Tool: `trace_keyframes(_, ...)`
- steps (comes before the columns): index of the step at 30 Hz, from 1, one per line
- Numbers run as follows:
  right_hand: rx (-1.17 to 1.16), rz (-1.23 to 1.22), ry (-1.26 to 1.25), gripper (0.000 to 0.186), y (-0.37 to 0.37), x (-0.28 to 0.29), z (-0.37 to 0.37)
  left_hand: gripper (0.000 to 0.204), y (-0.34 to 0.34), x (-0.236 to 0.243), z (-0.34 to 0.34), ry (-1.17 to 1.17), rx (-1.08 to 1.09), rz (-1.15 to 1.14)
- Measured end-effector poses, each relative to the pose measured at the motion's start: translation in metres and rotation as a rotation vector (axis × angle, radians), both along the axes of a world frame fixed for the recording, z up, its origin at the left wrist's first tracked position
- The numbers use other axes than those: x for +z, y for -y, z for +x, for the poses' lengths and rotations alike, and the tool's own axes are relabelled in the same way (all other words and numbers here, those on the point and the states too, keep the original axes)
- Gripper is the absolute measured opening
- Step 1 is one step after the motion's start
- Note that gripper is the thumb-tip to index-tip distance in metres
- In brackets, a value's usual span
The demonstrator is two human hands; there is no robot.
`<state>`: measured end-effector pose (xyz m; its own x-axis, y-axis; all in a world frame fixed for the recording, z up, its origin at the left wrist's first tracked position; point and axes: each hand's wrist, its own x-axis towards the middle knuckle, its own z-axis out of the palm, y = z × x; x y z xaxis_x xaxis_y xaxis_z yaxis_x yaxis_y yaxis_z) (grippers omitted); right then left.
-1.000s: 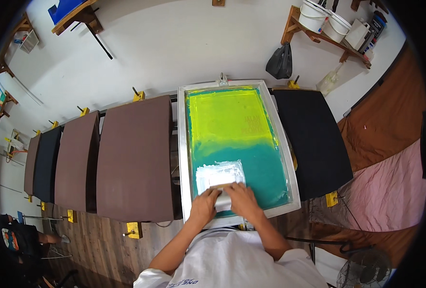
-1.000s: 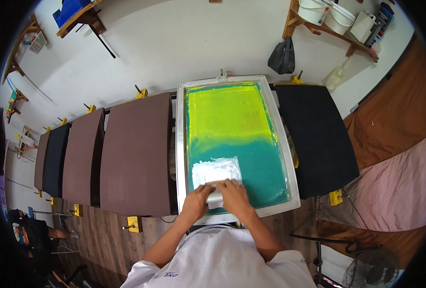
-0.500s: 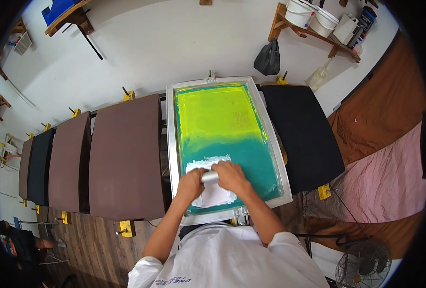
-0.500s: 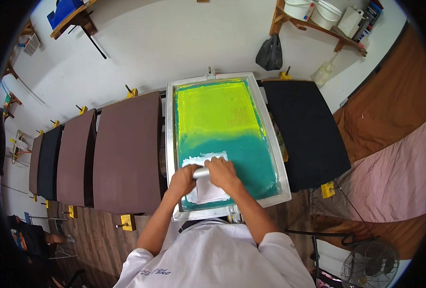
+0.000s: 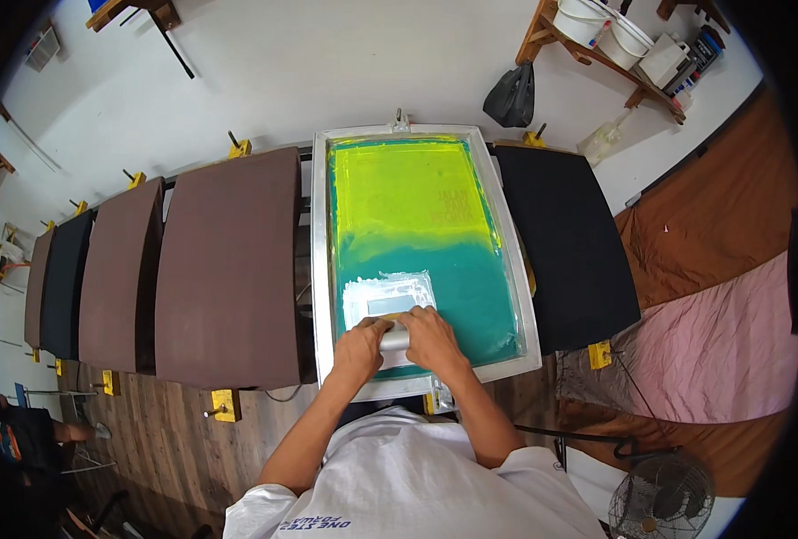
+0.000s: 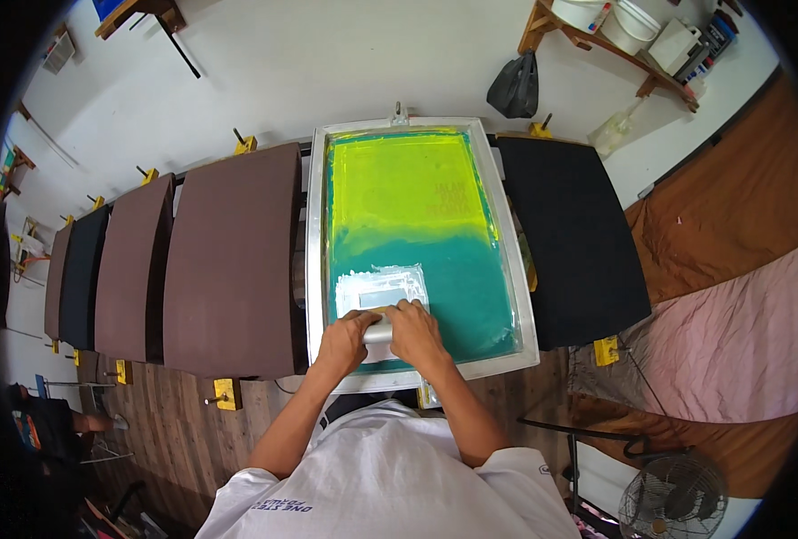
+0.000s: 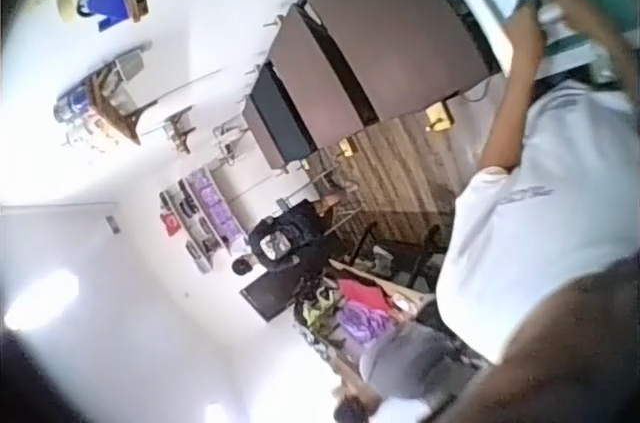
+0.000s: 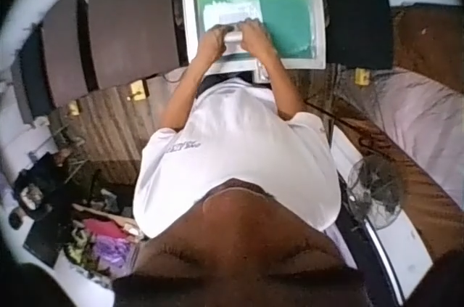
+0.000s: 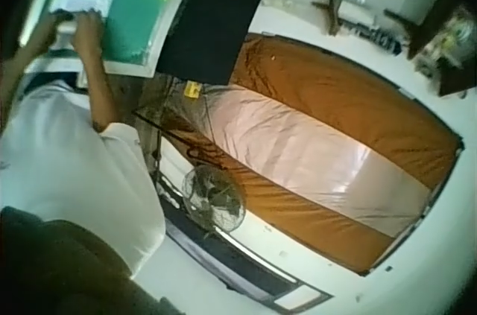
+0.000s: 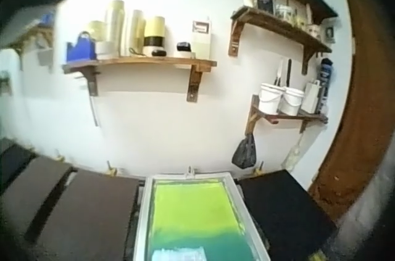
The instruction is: Applying white ink to a screen printing frame using a squeegee.
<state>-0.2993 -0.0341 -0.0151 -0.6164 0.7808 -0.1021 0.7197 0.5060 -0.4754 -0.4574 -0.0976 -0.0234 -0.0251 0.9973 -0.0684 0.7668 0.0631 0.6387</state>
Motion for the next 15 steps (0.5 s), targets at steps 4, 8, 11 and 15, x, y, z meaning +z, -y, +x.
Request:
trace_keyframes(4, -0.03, -0.009, -0.032, 0.041, 0.029, 0.004, 0.014, 0.048, 0.027, 0.003, 0.012, 0.02, -0.027, 0.019)
trace_keyframes(8, -0.037, -0.09, 0.031, 0.043, 0.05, 0.016, 0.024, 0.046, 0.051, 0.012, 0.019, 0.025, -0.066, -0.014)
trace_keyframes(11, -0.003, -0.164, 0.09, 0.04, 0.037, 0.023, 0.022, 0.043, 0.037, 0.021, 0.011, -0.049, -0.176, -0.206)
trace_keyframes(15, 0.068, -0.163, 0.121, 0.03, -0.002, 0.026, 0.007, 0.035, 0.0, 0.02, -0.007, -0.138, -0.159, -0.214)
